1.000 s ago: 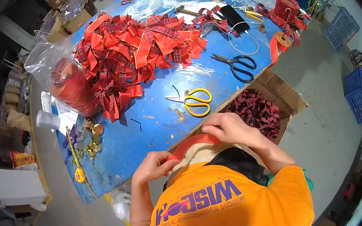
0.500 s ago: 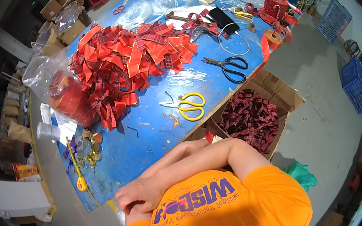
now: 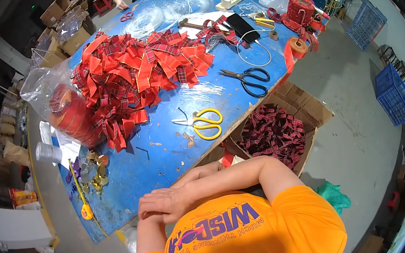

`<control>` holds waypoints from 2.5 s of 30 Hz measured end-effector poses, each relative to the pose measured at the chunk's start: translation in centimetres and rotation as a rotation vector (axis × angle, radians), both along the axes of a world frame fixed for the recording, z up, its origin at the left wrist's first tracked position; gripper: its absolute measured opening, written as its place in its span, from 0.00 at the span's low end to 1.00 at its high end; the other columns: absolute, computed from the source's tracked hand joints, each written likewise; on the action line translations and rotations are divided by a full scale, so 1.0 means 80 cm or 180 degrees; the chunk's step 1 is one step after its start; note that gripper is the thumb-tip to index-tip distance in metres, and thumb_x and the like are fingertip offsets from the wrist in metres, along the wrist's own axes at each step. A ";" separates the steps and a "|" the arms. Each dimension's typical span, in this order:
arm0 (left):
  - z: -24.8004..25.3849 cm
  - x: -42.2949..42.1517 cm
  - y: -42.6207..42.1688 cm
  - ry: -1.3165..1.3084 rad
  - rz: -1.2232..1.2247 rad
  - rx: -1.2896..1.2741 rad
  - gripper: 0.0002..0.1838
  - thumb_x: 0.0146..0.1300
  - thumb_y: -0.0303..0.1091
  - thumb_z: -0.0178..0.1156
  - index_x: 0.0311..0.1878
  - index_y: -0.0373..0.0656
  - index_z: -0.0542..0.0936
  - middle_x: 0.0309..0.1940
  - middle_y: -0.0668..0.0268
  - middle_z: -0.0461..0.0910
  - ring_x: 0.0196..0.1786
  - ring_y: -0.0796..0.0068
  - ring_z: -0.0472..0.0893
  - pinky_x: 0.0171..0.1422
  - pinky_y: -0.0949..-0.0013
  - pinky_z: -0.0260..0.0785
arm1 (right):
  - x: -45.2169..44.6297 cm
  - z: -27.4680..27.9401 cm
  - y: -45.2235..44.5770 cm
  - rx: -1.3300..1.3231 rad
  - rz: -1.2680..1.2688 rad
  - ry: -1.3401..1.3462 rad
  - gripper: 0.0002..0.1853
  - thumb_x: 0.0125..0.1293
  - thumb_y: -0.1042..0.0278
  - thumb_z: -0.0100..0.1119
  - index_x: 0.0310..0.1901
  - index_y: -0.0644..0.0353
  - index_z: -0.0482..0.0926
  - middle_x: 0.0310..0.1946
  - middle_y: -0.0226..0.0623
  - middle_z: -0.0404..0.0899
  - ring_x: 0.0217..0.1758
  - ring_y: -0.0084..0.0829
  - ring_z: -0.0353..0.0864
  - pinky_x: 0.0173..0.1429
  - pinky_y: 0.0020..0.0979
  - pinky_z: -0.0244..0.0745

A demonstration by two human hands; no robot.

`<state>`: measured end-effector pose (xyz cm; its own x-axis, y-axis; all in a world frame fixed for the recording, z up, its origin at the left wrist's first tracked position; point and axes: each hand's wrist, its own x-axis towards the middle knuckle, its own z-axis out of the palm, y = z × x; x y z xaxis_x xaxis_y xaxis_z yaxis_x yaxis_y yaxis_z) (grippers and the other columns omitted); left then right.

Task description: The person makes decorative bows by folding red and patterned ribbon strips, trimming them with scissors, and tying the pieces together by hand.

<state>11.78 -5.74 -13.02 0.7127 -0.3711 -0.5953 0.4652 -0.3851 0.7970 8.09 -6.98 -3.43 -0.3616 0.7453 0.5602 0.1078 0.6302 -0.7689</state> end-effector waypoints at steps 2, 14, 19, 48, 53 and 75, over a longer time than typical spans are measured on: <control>0.000 0.001 -0.002 0.0027 -0.0010 0.0011 0.14 0.64 0.40 0.65 0.40 0.37 0.82 0.32 0.66 0.81 0.34 0.77 0.79 0.40 0.71 0.71 | -0.005 0.014 -0.005 0.0039 0.0100 0.0118 0.26 0.56 0.68 0.58 0.59 0.53 0.74 0.55 0.39 0.74 0.59 0.43 0.72 0.60 0.44 0.67; 0.001 -0.009 -0.008 0.0037 0.0076 0.0041 0.14 0.63 0.40 0.66 0.38 0.36 0.82 0.30 0.67 0.80 0.31 0.79 0.79 0.36 0.72 0.70 | -0.015 -0.020 -0.008 -0.0112 -0.0143 -0.1010 0.28 0.61 0.61 0.53 0.65 0.50 0.72 0.53 0.40 0.75 0.57 0.43 0.75 0.56 0.43 0.71; 0.010 -0.022 -0.004 -0.0071 0.0169 0.0065 0.14 0.63 0.39 0.67 0.38 0.36 0.82 0.28 0.67 0.80 0.30 0.79 0.78 0.34 0.72 0.70 | 0.026 -0.026 -0.023 -0.0687 -0.0294 -0.1380 0.29 0.67 0.48 0.57 0.64 0.55 0.71 0.51 0.44 0.77 0.54 0.48 0.77 0.56 0.46 0.72; -0.009 -0.002 -0.008 0.0185 0.0433 0.0038 0.19 0.60 0.46 0.70 0.28 0.38 0.82 0.20 0.68 0.79 0.20 0.79 0.76 0.25 0.72 0.69 | 0.351 -0.047 0.013 -0.1535 -0.4561 -0.2723 0.26 0.53 0.51 0.76 0.44 0.64 0.80 0.47 0.49 0.76 0.56 0.51 0.73 0.57 0.47 0.72; -0.014 -0.002 -0.004 0.0202 0.0432 0.0010 0.18 0.60 0.46 0.70 0.27 0.38 0.82 0.20 0.68 0.78 0.21 0.79 0.76 0.25 0.72 0.69 | 0.361 -0.065 0.016 -0.1441 -0.4183 -0.2428 0.18 0.56 0.57 0.73 0.38 0.64 0.80 0.42 0.47 0.78 0.50 0.50 0.76 0.52 0.48 0.72; -0.005 -0.006 -0.003 0.0065 0.0422 -0.0040 0.19 0.59 0.46 0.70 0.26 0.38 0.81 0.19 0.69 0.77 0.20 0.80 0.75 0.26 0.72 0.67 | 0.401 -0.080 -0.028 -0.1144 -0.3861 0.1697 0.14 0.81 0.58 0.42 0.48 0.61 0.72 0.29 0.23 0.67 0.29 0.17 0.65 0.37 0.24 0.69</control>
